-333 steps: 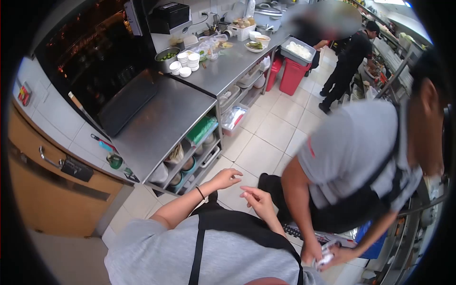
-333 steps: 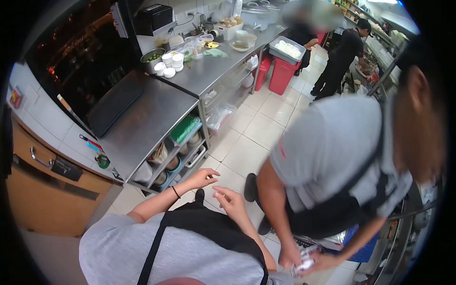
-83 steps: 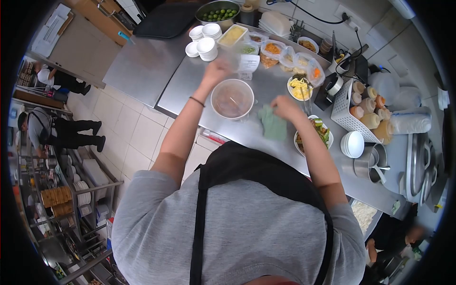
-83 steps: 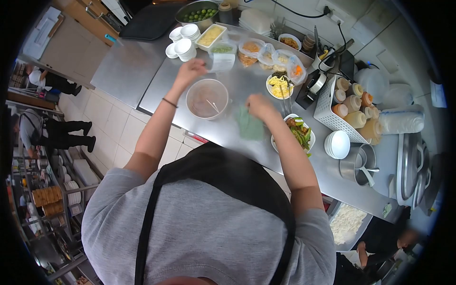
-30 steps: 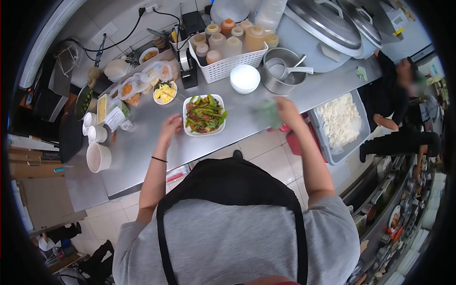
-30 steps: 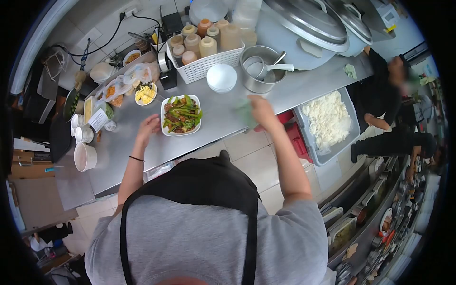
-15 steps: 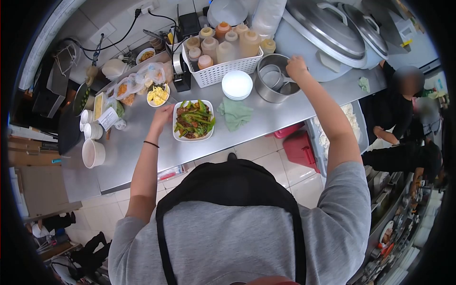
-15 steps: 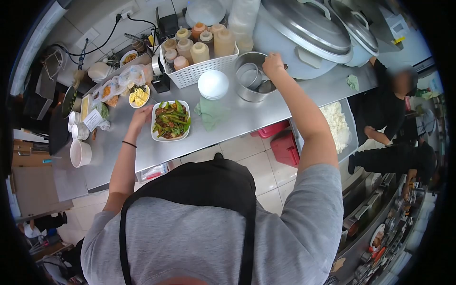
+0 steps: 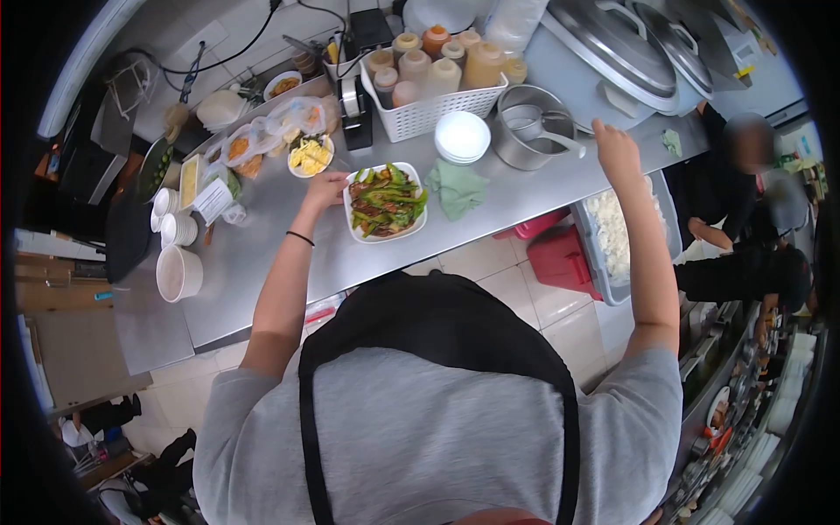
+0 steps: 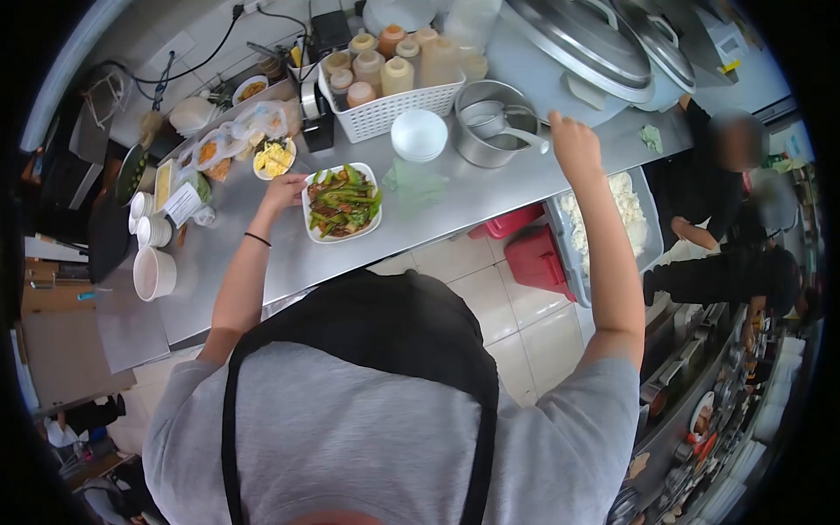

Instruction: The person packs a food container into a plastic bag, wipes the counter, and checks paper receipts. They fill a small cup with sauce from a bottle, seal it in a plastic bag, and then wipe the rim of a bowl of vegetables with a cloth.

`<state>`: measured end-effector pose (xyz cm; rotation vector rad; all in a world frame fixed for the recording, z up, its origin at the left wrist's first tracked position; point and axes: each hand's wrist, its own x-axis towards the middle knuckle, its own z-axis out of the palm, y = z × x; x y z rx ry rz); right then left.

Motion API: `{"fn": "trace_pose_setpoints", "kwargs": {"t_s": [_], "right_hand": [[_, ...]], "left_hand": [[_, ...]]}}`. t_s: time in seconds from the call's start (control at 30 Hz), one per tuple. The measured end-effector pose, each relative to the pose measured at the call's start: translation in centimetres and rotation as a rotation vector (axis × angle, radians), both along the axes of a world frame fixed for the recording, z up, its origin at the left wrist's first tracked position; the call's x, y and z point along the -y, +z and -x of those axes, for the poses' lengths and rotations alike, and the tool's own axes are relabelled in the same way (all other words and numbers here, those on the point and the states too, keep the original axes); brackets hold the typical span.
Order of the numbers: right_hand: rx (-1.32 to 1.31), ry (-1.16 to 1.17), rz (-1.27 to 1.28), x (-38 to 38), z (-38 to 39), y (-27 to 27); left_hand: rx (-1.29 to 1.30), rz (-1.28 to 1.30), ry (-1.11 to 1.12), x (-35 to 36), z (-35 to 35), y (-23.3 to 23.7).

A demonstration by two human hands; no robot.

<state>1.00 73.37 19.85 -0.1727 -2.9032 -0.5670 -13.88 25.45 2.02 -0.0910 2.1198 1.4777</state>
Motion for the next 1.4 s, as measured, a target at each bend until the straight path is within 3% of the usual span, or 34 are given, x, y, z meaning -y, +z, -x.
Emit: {"fn": "trace_pose_setpoints", "kwargs": {"t_s": [0.1,0.17,0.2,0.27,0.37,0.5,0.57,0.77,1.4], "right_hand": [[-0.114,-0.008,0.033,0.2,-2.5,-2.6],[-0.408,-0.115,0.21,1.5,-4.3,-3.5],[-0.397,-0.095,0.222,2.8,-4.9,-4.1],[-0.483,-0.246,0.797,5.4,-5.7,-5.4],[-0.471,-0.124,1.007,10.7,-5.6,-8.0],[-0.174,0.147,0.775,20.2,-4.9,-9.2],[-0.265,0.305,0.668,23.5,-4.1,-11.1],[-0.19,0.45,0.544,26.9,-2.0,-12.0],[-0.116,0.375,0.558,26.8,-2.1,-11.9]], "left_hand": [[0.026,-0.054,0.03,0.4,-1.0,-0.2],[-0.007,-0.08,0.039,0.5,-1.6,-0.1],[0.0,-0.072,0.062,0.7,-1.9,-0.1],[0.001,-0.128,0.04,0.8,-2.3,0.1],[0.055,-0.185,0.075,0.9,-2.9,1.0],[0.091,-0.183,0.085,1.3,-2.9,1.7],[0.101,-0.233,0.055,1.5,-2.6,1.3],[0.113,-0.193,0.058,1.4,-2.3,1.3],[-0.03,-0.086,0.064,0.6,-2.1,0.4]]}}
